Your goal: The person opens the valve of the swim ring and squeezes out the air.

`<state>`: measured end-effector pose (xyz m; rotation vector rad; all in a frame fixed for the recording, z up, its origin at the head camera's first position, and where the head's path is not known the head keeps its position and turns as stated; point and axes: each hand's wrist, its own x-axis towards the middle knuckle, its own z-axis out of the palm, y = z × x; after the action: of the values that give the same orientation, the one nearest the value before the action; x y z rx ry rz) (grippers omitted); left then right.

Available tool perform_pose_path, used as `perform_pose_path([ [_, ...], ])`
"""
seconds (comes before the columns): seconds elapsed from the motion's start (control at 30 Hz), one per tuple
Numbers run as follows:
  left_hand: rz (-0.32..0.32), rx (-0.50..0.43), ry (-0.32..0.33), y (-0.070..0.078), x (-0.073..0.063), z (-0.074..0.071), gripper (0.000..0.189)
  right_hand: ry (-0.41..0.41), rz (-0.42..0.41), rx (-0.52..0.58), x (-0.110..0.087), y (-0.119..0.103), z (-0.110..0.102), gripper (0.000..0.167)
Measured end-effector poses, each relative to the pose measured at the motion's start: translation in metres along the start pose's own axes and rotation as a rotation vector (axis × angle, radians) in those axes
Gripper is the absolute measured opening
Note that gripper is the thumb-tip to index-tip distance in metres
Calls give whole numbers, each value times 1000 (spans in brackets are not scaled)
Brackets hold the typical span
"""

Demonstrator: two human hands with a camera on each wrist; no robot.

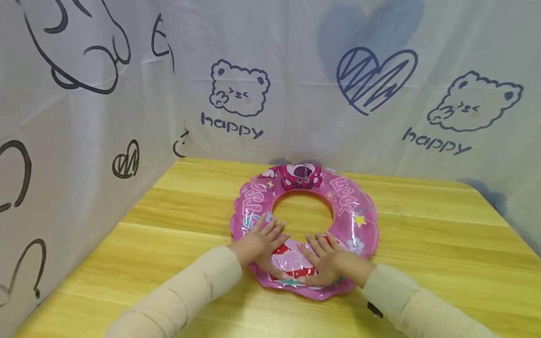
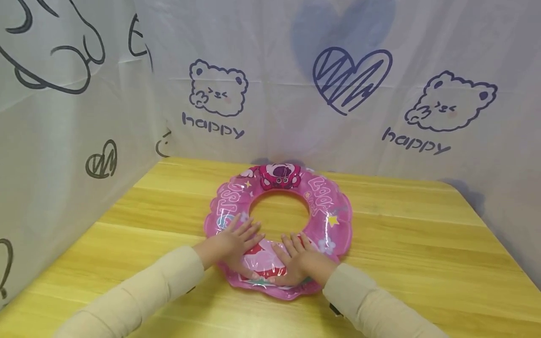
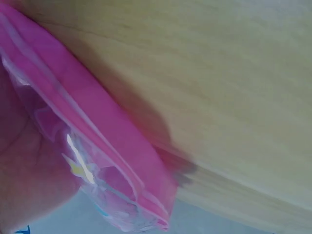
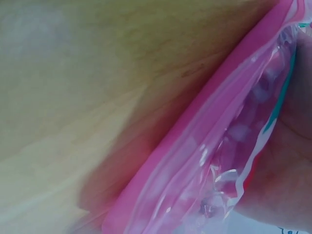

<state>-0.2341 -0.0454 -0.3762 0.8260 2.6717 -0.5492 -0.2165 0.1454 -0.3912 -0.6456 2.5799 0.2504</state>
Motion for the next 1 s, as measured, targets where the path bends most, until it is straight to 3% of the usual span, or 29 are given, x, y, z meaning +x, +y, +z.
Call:
perform_pose_path([
  [0.3, 8, 54, 32, 3, 6, 2, 103, 26, 8, 13, 0, 1, 2, 91],
  [0.47, 0, 44, 1, 4, -1, -5, 101, 56, -7, 1, -1, 0, 3, 91],
  [0.6, 12, 1, 12, 1, -5, -7, 100, 110, -36, 8, -8, -2, -1, 87],
  [0.7, 51, -44, 74, -5, -4, 0, 99, 173, -70, 66, -14, -2, -2, 84],
  [0.87, 140, -145, 251, -15, -2, 15, 101, 272, -127, 200, -20, 2, 0, 84],
  [1.0, 177, -185, 370, -23, -2, 20, 106, 344, -199, 245, -23, 5, 2, 83],
])
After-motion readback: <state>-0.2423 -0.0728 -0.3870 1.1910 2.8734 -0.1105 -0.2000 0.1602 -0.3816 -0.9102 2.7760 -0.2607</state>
